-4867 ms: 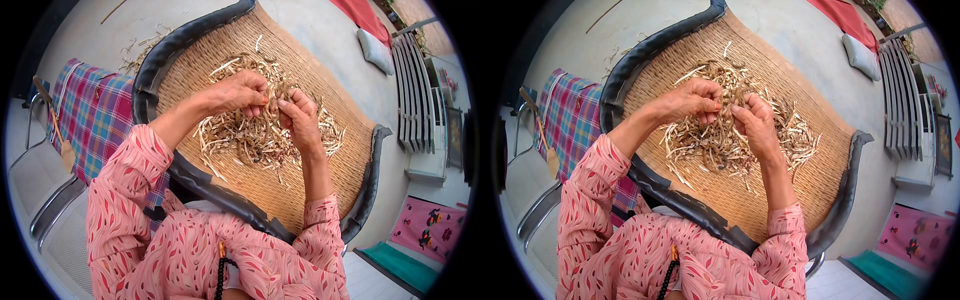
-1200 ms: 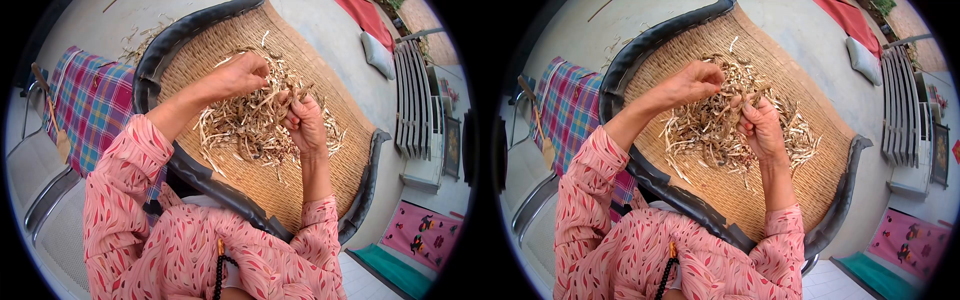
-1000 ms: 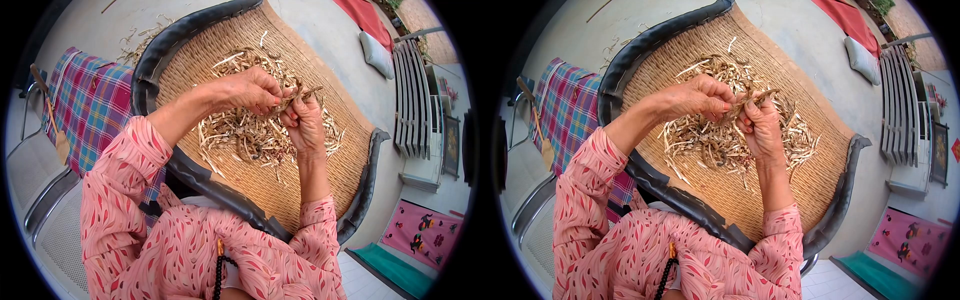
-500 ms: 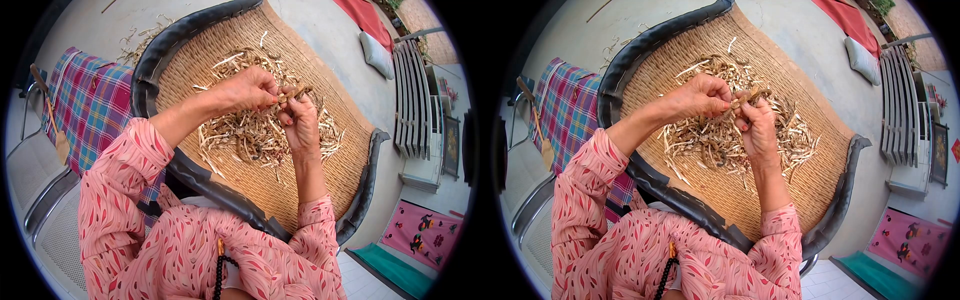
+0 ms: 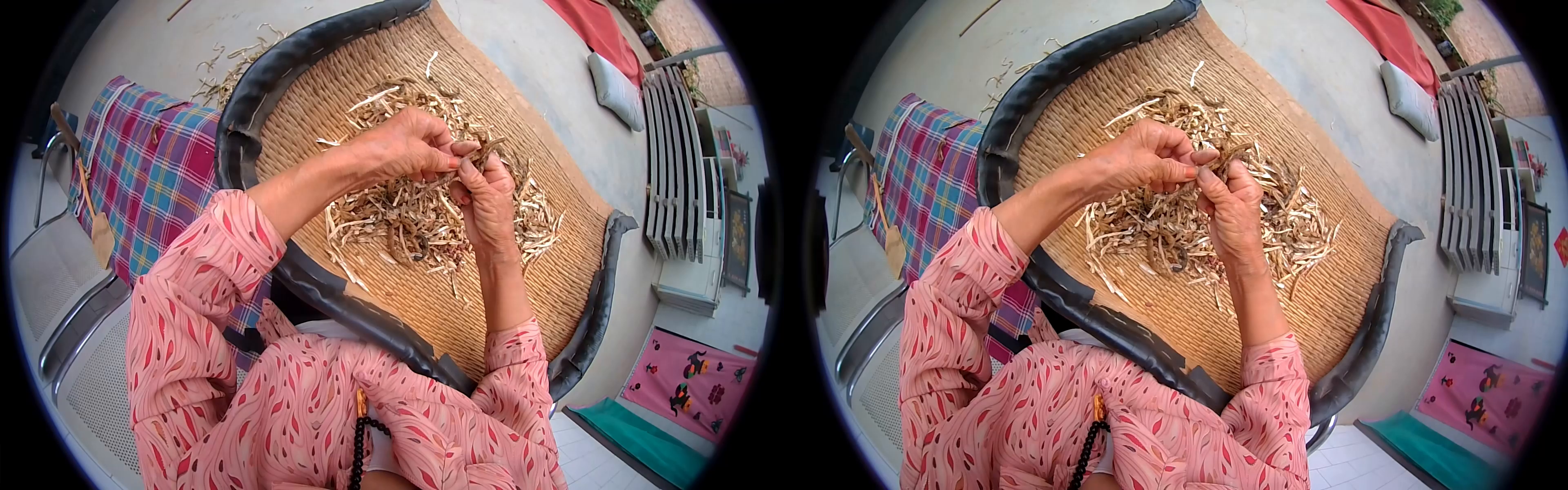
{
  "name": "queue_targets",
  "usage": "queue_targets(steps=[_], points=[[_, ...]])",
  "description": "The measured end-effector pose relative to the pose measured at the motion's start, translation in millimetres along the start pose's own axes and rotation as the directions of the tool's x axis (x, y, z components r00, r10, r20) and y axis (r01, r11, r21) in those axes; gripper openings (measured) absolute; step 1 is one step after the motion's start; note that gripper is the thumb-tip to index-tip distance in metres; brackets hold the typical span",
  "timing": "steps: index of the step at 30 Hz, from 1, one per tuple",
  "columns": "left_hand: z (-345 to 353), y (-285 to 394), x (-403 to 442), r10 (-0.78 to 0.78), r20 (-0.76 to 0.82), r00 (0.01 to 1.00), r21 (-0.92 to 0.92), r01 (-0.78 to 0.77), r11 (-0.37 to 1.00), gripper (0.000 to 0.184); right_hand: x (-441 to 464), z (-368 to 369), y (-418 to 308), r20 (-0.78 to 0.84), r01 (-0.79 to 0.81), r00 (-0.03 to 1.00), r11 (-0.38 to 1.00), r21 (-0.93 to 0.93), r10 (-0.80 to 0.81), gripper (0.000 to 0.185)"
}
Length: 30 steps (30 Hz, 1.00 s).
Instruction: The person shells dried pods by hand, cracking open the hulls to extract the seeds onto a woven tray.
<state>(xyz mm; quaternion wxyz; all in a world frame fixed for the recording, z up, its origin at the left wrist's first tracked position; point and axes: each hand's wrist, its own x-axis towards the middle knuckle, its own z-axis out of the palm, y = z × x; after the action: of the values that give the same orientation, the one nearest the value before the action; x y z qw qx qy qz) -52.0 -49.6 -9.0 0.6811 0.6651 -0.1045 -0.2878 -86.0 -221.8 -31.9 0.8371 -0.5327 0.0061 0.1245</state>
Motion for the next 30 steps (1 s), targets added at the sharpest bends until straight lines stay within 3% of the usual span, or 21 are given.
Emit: queue_targets(steps=[6,14,21,22,25,28,30], points=[[1,-4,1,0.098,-0.007,0.995,-0.009,-0.099,0.995,0.012,-1,1,-4,-0.007,-0.001,1.000,0.999,-0.036,0.001,0.017],[-1,-9,4,0.168,-0.101,0.981,0.237,-0.140,0.961,0.003,-4,2,5,-0.003,0.038,0.999,0.989,-0.146,-0.039,0.018],[-11,1,-1,0.203,-0.201,0.958,0.198,-0.163,0.967,0.004,3,-7,4,0.013,-0.006,1.000,0.992,0.129,0.004,0.012],[-16,1,-3,0.248,-0.212,0.945,0.361,-0.160,0.919,0.007,4,-8,3,0.016,0.007,1.000,0.991,0.132,-0.009,0.012],[-18,-6,-6,0.426,-0.147,0.893,0.491,-0.308,0.815,0.015,5,-12,1,0.032,0.020,0.999,0.989,0.144,-0.025,0.013],[-13,8,-4,-0.009,0.024,1.000,0.205,0.004,0.979,0.016,6,-14,0,0.048,0.034,0.998,0.990,0.139,-0.041,0.015],[-6,7,-6,-0.045,0.058,0.997,0.076,0.041,0.996,0.011,5,-11,0,0.050,0.045,0.997,0.992,0.122,-0.051,0.017]])
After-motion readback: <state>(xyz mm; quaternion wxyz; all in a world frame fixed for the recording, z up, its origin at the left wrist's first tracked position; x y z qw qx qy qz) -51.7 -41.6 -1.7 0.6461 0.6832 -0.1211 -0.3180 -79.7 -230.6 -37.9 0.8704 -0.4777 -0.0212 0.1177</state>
